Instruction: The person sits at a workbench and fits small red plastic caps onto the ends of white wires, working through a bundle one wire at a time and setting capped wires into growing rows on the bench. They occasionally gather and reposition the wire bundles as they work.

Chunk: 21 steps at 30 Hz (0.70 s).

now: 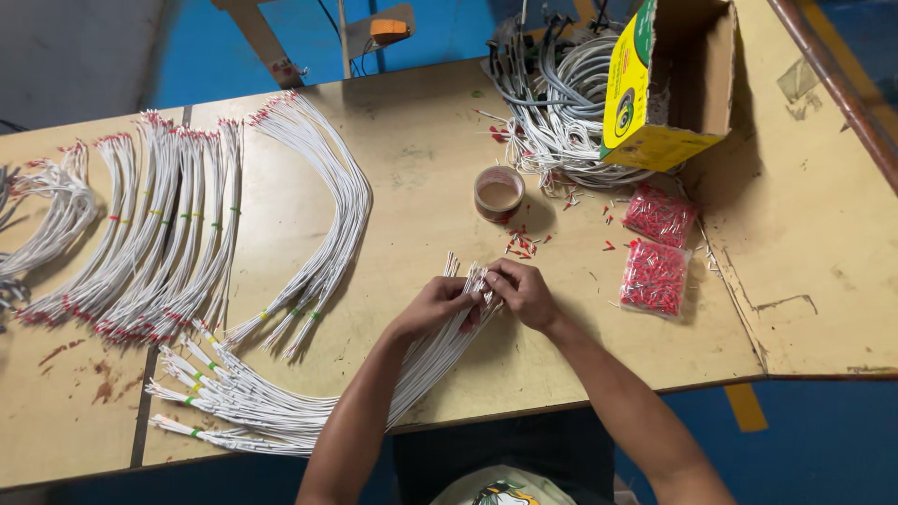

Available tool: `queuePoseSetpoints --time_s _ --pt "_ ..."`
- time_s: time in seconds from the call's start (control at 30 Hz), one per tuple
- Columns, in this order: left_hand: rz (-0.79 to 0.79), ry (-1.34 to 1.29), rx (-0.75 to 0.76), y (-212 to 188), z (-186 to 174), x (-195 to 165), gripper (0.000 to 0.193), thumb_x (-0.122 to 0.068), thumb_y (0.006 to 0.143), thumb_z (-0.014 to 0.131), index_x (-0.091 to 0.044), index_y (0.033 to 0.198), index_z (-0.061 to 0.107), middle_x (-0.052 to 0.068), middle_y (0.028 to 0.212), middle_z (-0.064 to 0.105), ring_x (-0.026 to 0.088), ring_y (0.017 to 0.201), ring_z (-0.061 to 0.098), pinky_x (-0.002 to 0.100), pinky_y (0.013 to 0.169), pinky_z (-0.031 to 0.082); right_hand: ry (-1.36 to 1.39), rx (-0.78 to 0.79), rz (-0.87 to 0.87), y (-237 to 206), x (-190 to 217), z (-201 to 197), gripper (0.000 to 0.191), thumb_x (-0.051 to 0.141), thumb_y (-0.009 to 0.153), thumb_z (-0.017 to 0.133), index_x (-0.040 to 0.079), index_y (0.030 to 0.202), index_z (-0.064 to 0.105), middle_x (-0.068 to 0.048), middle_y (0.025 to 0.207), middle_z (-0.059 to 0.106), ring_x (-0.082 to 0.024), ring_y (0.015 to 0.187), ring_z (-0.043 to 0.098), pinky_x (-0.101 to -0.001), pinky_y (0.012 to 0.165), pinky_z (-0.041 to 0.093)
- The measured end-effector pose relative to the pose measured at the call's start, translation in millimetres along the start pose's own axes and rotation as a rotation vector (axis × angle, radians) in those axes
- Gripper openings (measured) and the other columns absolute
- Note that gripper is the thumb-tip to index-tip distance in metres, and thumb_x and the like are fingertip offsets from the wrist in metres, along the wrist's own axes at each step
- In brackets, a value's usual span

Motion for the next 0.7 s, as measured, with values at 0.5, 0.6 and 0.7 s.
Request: queuePoseSetpoints --time_s 0.5,0.6,0.7 --pt "-0.014 -0.016 -0.049 -4 -1 -4 0.026 -0.019 0.103 0.059 0.004 0.098 0.071 0.009 0.076 0.072 0.013 0.064 0.066 0.030 0.059 0.054 0.147 0.086 0.121 8 -22 -2 0.011 0.013 0.101 0.065 0.004 0.097 0.061 0.001 0.079 0.063 -0.005 0.067 0.057 -0.0232 0.058 0.049" --pt "-0.018 -0.029 -0.021 -2 -2 -3 0.027 -0.020 0.104 0.059 0.004 0.100 0.070 0.010 0.077 0.072 0.013 0.066 0.068 0.030 0.062 0.056 0.140 0.070 0.128 9 -20 -3 0.010 0.013 0.101 0.064 0.004 0.099 0.061 0.002 0.079 0.062 -0.005 0.066 0.056 -0.0227 0.057 0.048" --pt "-0.010 -0.019 0.014 0 -6 -5 0.028 -0.020 0.105 0.059 0.005 0.100 0.069 0.010 0.079 0.073 0.014 0.067 0.069 0.031 0.064 0.057 0.150 0.051 0.154 8 -19 -3 0.010 0.014 0.102 0.063 0.004 0.099 0.060 0.001 0.077 0.062 -0.005 0.064 0.056 -0.0225 0.054 0.047"
Point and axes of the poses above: each hand's wrist, its own y-axis towards the middle knuckle, its own z-axis out of the palm, x = y × z, the point moved 1 cm from there along y, towards the middle knuckle
